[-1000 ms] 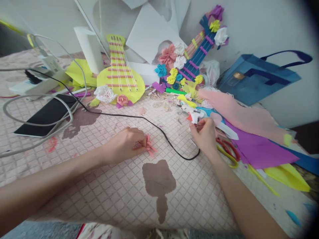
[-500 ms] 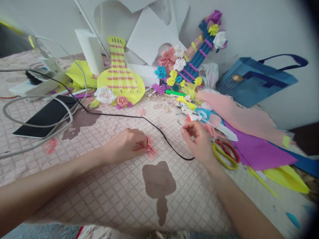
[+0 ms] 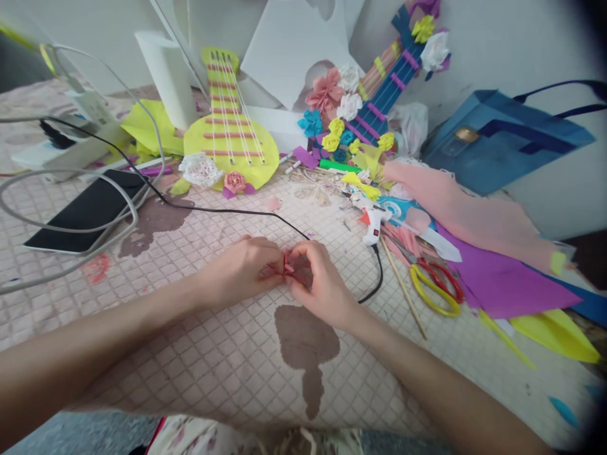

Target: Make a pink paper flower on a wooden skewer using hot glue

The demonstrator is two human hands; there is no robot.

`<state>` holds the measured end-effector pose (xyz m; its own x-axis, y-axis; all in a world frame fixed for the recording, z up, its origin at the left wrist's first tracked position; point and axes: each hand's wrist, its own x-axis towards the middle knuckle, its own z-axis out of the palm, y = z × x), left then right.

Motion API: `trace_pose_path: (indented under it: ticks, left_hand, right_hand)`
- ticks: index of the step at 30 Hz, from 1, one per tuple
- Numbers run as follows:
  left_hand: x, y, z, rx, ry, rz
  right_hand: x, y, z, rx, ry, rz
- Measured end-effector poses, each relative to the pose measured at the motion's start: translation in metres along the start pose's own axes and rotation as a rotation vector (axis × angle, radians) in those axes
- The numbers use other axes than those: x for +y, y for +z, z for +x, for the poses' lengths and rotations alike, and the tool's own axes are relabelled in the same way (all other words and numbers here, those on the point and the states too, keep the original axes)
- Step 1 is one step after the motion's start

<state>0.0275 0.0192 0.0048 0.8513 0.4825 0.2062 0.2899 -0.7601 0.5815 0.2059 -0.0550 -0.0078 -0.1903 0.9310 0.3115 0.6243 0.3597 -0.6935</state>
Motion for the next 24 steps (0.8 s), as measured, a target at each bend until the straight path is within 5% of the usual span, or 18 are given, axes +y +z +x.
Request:
trace_pose_path:
  ticks: [24]
  left_hand:
    - [0.0080,0.0019,-0.0038,0.017,-0.059,0.077]
  right_hand:
    - [0.0025,0.0030,-0.0031,-0.021,0.042,0.036]
